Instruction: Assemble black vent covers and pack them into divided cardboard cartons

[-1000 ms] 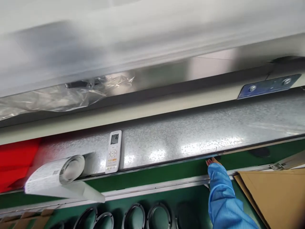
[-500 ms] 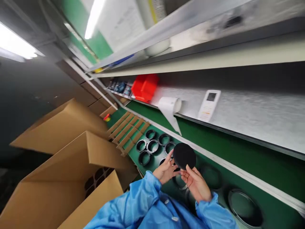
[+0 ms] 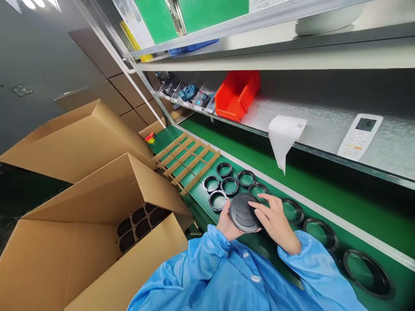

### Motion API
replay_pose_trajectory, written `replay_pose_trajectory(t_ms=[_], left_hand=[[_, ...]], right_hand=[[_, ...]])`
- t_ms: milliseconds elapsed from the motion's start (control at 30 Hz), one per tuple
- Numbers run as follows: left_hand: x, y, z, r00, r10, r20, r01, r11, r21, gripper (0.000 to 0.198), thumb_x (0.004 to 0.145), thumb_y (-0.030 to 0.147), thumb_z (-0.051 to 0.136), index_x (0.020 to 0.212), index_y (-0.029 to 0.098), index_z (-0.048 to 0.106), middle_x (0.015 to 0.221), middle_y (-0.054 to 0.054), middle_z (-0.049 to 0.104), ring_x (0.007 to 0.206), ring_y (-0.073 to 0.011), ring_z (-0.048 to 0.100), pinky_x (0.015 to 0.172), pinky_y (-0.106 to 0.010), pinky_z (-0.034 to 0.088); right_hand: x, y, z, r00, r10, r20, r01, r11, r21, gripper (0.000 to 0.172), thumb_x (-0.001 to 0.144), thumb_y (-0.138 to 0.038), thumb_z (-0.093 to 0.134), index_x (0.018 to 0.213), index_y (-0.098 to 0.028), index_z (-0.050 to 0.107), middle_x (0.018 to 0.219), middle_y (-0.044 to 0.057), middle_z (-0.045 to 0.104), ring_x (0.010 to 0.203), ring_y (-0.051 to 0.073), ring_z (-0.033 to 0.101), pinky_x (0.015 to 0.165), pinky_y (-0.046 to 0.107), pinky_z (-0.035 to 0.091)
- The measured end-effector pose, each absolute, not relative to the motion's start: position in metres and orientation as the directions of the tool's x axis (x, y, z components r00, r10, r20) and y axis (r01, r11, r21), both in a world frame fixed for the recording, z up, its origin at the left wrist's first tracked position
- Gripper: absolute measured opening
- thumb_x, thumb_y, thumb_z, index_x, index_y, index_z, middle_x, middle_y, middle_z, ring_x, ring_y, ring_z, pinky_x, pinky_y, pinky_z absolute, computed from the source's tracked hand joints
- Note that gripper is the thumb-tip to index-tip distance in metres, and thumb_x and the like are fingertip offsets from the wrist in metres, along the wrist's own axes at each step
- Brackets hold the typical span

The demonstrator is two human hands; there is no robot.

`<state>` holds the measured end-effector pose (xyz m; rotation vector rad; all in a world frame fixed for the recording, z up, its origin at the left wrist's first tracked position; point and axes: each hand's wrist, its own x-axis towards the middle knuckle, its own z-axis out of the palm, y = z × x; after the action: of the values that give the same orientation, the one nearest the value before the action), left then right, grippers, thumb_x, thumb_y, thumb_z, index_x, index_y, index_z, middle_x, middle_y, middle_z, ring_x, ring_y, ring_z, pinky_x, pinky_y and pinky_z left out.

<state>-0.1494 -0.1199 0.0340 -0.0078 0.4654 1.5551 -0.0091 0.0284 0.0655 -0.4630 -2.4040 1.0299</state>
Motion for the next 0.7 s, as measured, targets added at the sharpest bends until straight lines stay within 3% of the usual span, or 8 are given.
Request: replay_pose_trajectory(t_ms=[100,200,333,533,600,700], left_hand=[[-0.162,-0.14,0.029,-0.012,0.942,-0.335,-0.967,0.074,0.243,0.08,0.083,0.076,0.048,0.136,0.017,0.053,0.134,-0.019,0.061,0.128,-0.0407,0.052,0.106,-0.067,0.031],[-0.177,-0.158,0.024,-0.017,0.934,-0.356,-0.972,0.068,0.226,0.08,0.082,0.076,0.051,0.136,0.016,0.052,0.129,-0.021,0.063,0.12,-0.0409,0.057,0.099,-0.064,0.038],[-0.194,-0.175,0.021,-0.021,0.94,-0.341,-0.981,0.047,0.188,0.09,0.08,0.084,0.042,0.137,0.014,0.05,0.129,-0.023,0.061,0.116,-0.0414,0.058,0.091,-0.059,0.043],[-0.215,-0.188,0.021,0.025,0.945,-0.325,-0.99,0.069,0.126,0.091,0.078,0.088,0.037,0.133,0.017,0.053,0.128,-0.022,0.061,0.113,-0.0421,0.06,0.087,-0.054,0.045],[-0.22,-0.191,0.015,0.004,0.929,-0.369,-0.994,0.043,0.096,0.087,0.078,0.086,0.038,0.13,0.018,0.055,0.125,-0.02,0.064,0.11,-0.0391,0.062,0.086,-0.052,0.046],[-0.219,-0.198,-0.003,-0.04,0.857,-0.513,-0.998,-0.013,0.056,0.078,0.081,0.082,0.04,0.121,0.018,0.061,0.112,-0.013,0.071,0.101,-0.0318,0.066,0.086,-0.046,0.049]], right_hand=[[-0.039,0.012,0.055,-0.88,0.401,0.253,0.142,0.732,-0.666,0.042,0.101,-0.048,0.037,0.121,-0.033,0.072,0.136,0.009,0.053,0.128,0.03,0.04,0.109,0.054,0.04],[-0.063,-0.005,0.051,-0.912,0.364,0.191,0.129,0.695,-0.708,0.049,0.103,-0.047,0.031,0.113,-0.029,0.076,0.132,0.01,0.056,0.128,0.03,0.039,0.11,0.053,0.04],[-0.087,-0.017,0.058,-0.935,0.331,0.126,0.1,0.588,-0.803,0.059,0.102,-0.056,0.026,0.109,-0.028,0.077,0.129,0.01,0.058,0.127,0.029,0.042,0.111,0.053,0.038],[-0.105,-0.029,0.053,-0.909,0.413,-0.056,0.209,0.335,-0.919,0.068,0.102,-0.056,0.017,0.111,-0.024,0.076,0.134,0.01,0.057,0.123,0.024,0.052,0.108,0.045,0.044],[-0.103,-0.041,0.04,-0.911,0.411,0.025,0.179,0.452,-0.874,0.065,0.101,-0.058,0.019,0.121,-0.027,0.072,0.14,0.01,0.053,0.127,0.027,0.049,0.109,0.048,0.044],[-0.094,-0.063,0.01,-0.966,0.203,0.157,0.043,0.731,-0.681,0.058,0.095,-0.063,0.044,0.137,-0.026,0.061,0.149,0.012,0.046,0.137,0.035,0.038,0.113,0.058,0.035]])
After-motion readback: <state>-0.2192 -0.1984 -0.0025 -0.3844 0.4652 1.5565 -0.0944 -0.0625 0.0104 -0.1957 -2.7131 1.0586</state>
